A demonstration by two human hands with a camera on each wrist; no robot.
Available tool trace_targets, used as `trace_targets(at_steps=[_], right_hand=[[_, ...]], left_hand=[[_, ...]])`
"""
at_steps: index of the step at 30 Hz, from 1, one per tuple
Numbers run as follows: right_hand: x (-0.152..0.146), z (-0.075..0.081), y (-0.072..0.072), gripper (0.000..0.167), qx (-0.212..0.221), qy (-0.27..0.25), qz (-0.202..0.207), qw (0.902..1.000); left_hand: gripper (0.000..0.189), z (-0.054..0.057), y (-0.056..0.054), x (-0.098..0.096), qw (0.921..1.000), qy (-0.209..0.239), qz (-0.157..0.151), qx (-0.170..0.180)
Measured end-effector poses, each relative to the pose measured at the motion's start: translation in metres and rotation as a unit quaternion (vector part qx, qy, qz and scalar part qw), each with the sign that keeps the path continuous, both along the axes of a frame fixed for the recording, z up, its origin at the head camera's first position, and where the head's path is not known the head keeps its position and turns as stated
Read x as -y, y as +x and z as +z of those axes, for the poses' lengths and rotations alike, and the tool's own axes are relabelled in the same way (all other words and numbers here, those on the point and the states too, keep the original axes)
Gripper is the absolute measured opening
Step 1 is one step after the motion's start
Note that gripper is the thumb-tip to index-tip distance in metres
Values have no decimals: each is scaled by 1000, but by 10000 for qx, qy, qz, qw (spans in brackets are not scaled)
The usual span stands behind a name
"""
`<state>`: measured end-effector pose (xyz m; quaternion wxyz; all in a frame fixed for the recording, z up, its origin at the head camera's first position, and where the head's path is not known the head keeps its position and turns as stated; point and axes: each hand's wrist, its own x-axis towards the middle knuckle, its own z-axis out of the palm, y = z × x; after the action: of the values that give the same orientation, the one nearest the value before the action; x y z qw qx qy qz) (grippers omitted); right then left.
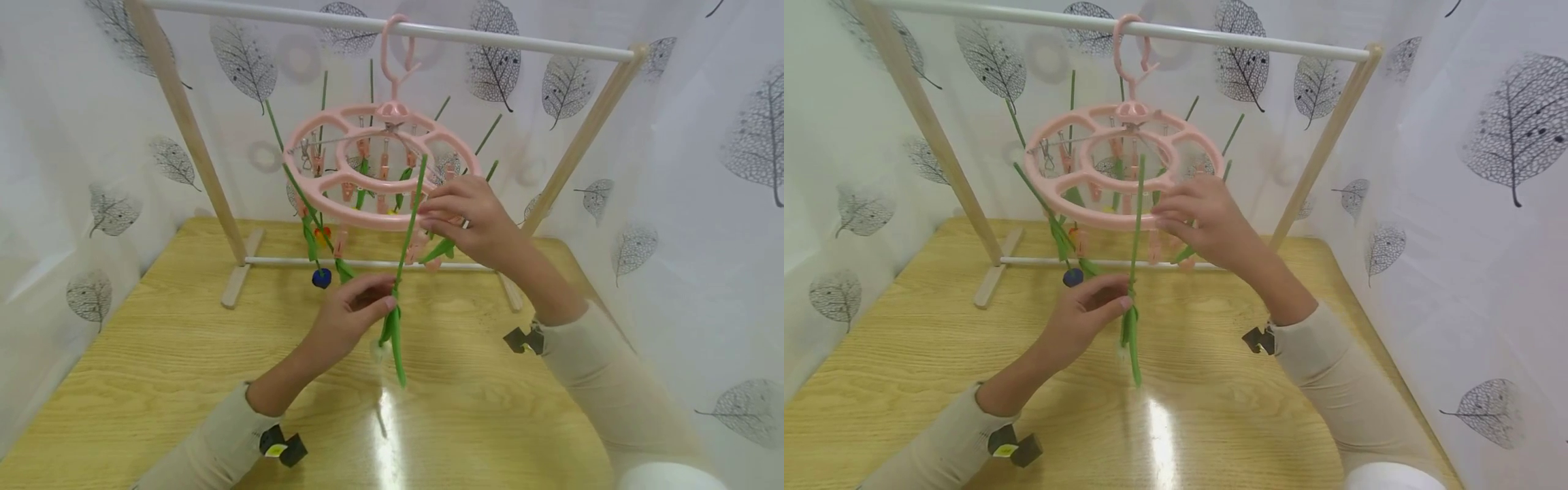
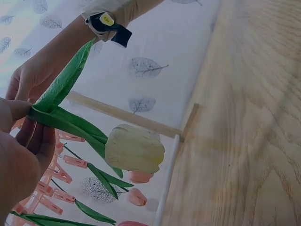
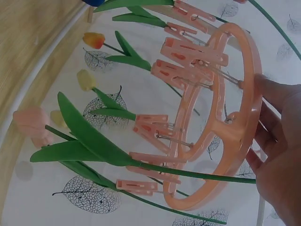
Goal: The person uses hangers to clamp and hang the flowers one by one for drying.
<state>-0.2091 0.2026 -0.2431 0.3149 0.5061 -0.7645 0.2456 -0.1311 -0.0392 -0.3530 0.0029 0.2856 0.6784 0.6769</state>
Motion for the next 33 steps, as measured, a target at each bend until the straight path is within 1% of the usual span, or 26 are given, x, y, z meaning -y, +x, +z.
trace_targets(at_steps=[5,13,17,21,26,33], right_hand=[[14,-1,2,19,-155,-6,-66,9999],[34,-8,8,17,-318,9,-679,9972],[40,-11,10,14,-438,-81,-830,9956],[42,-13,11,15,-641,-209,-904,9936],[41,-17,13,14,-797,-356,-1016,9910],[32,-22,14,14,-915,-537,-1137,9878]], left_hand=[[34,0,-1,1,10000,18,66,68],[35,-1,-2,2,9999,32,74,125],[35,-1,-2,1,9999,32,94,105],[35,-2,-2,0,9999,34,99,98],[34,-3,-1,2,9999,47,86,137],[33,-3,0,2,10000,15,17,-73]])
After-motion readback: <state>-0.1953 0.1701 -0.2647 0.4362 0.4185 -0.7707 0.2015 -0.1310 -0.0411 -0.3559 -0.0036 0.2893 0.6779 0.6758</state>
